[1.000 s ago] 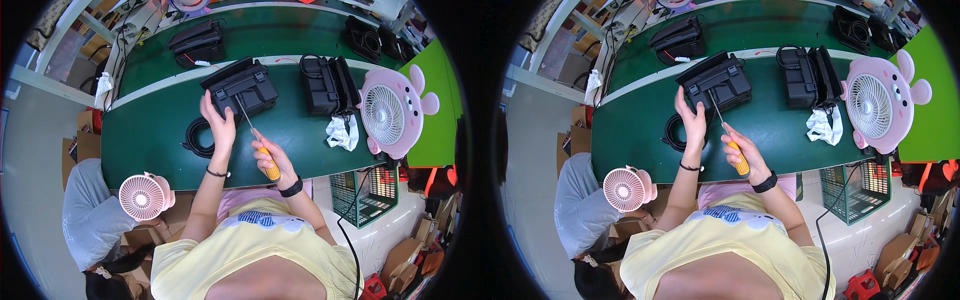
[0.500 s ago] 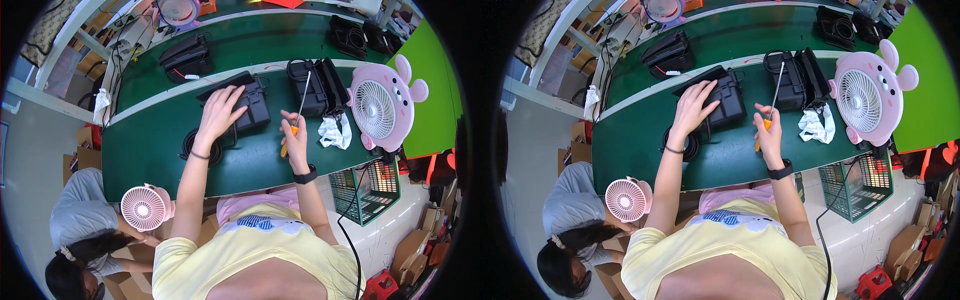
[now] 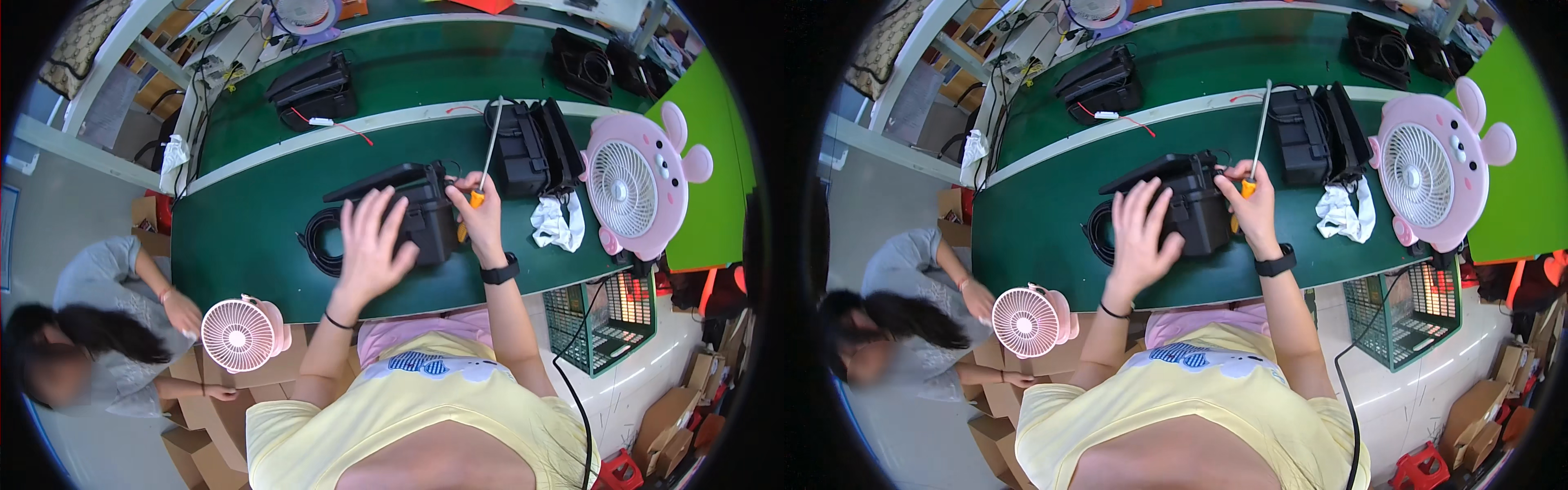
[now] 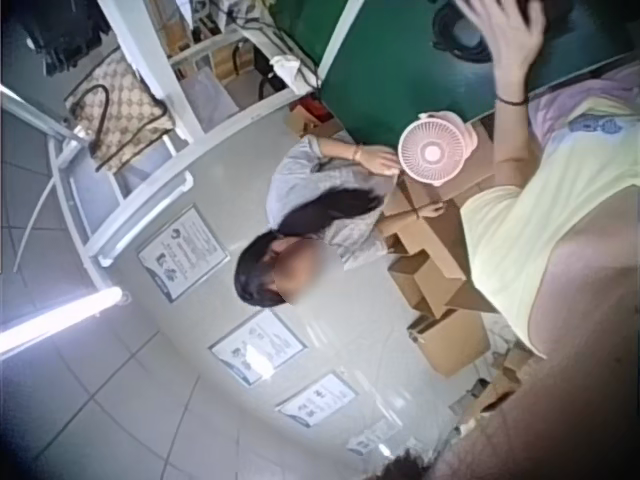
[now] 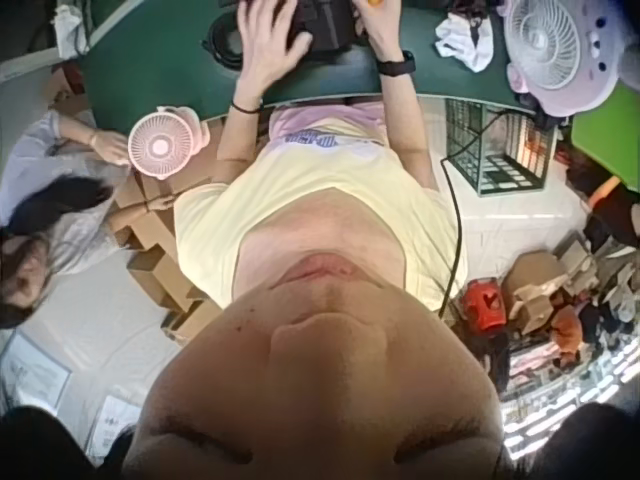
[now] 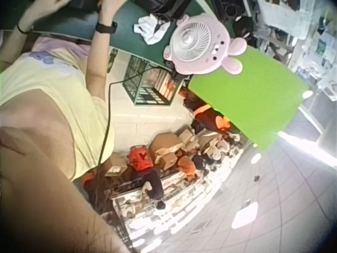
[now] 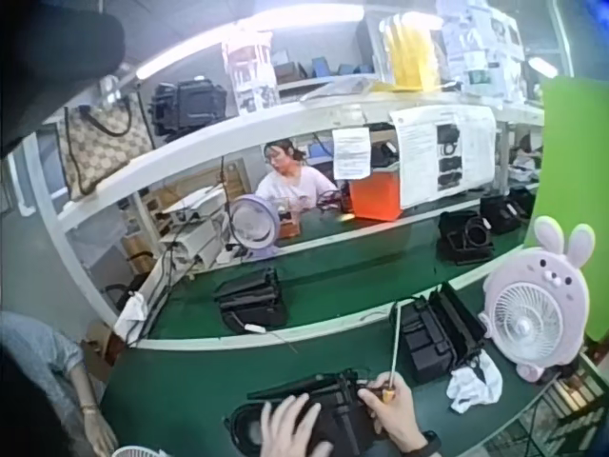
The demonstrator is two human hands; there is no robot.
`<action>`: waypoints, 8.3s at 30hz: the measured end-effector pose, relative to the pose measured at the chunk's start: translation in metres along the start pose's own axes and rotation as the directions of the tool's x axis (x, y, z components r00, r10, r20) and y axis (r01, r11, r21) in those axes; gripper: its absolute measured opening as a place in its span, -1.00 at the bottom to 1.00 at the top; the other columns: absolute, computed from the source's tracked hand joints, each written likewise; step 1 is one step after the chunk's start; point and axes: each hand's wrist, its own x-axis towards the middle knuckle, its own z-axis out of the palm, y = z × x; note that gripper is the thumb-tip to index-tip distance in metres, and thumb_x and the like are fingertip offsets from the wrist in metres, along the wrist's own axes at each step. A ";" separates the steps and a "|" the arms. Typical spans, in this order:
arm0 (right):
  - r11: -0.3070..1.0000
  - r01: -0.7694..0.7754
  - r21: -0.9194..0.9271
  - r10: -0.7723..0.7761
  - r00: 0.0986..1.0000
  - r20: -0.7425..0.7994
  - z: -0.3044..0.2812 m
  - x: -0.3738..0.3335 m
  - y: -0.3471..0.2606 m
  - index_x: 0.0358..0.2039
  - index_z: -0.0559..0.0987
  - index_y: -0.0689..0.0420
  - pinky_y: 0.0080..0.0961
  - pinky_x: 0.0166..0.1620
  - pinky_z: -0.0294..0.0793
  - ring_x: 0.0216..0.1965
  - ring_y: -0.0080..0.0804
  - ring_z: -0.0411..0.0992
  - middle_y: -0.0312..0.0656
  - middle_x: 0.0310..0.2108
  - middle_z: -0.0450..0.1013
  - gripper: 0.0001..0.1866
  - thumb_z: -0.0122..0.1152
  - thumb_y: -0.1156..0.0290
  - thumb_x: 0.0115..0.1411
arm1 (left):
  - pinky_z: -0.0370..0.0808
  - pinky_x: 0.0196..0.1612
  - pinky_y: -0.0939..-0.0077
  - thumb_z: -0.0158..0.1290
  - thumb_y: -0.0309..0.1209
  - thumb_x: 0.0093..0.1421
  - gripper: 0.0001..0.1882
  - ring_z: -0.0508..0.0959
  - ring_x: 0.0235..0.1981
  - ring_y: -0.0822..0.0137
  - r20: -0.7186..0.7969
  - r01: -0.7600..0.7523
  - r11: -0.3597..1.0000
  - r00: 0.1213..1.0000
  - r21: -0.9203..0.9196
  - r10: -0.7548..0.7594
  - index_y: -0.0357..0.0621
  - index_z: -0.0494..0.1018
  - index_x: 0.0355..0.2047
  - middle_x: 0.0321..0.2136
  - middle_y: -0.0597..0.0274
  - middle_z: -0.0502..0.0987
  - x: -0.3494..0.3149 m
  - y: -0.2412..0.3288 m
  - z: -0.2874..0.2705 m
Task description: Assembling and inspecting components inside black plastic equipment enclosures using a screwdriver.
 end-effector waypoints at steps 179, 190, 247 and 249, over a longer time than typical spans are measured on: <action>0.985 0.150 -0.088 -0.135 0.979 0.156 -0.016 0.012 -0.032 -0.38 0.29 0.07 -0.32 0.18 0.35 0.12 -0.30 0.42 -0.23 -0.39 0.55 -0.64 0.39 0.59 0.13 | 0.50 0.05 0.18 0.32 -0.34 0.07 -0.37 0.54 -0.04 -0.02 -0.107 -0.021 0.997 0.994 0.070 0.028 -0.28 0.40 0.14 -0.09 -0.03 0.55 0.002 -0.002 0.013; 0.965 0.172 -0.197 -0.156 0.983 0.095 0.006 0.036 -0.022 -0.39 0.36 0.11 -0.59 -0.28 0.53 0.08 -0.27 0.50 -0.23 -0.35 0.57 -0.70 0.40 0.45 0.17 | 0.46 0.01 0.20 0.42 -0.39 -0.07 -0.44 0.49 -0.05 -0.03 -0.237 0.147 0.981 0.956 -0.125 -0.174 -0.21 0.45 -0.07 -0.10 0.02 0.47 -0.005 -0.027 0.016; 0.999 -0.006 -0.042 0.015 0.977 0.213 -0.004 -0.025 -0.053 -0.40 0.30 0.11 -0.71 -0.40 0.37 -0.47 -0.77 0.32 -0.20 0.00 0.56 -0.67 0.30 0.71 0.09 | 0.28 0.24 0.19 0.20 -0.64 -0.08 -0.51 0.32 0.12 0.01 -0.352 0.245 0.783 0.789 -0.572 -0.504 -0.02 0.47 -0.08 0.10 0.05 0.13 -0.021 -0.018 0.058; 0.995 0.026 -0.097 -0.008 0.984 0.176 -0.003 -0.022 -0.049 -0.43 0.30 0.13 -0.67 -0.30 0.42 -0.40 -0.69 0.39 -0.16 -0.01 0.57 -0.68 0.31 0.69 0.09 | 0.29 0.23 0.18 0.20 -0.64 -0.07 -0.51 0.31 0.14 -0.01 -0.355 0.230 0.772 0.786 -0.592 -0.506 -0.02 0.47 -0.08 0.10 0.05 0.14 -0.021 -0.019 0.058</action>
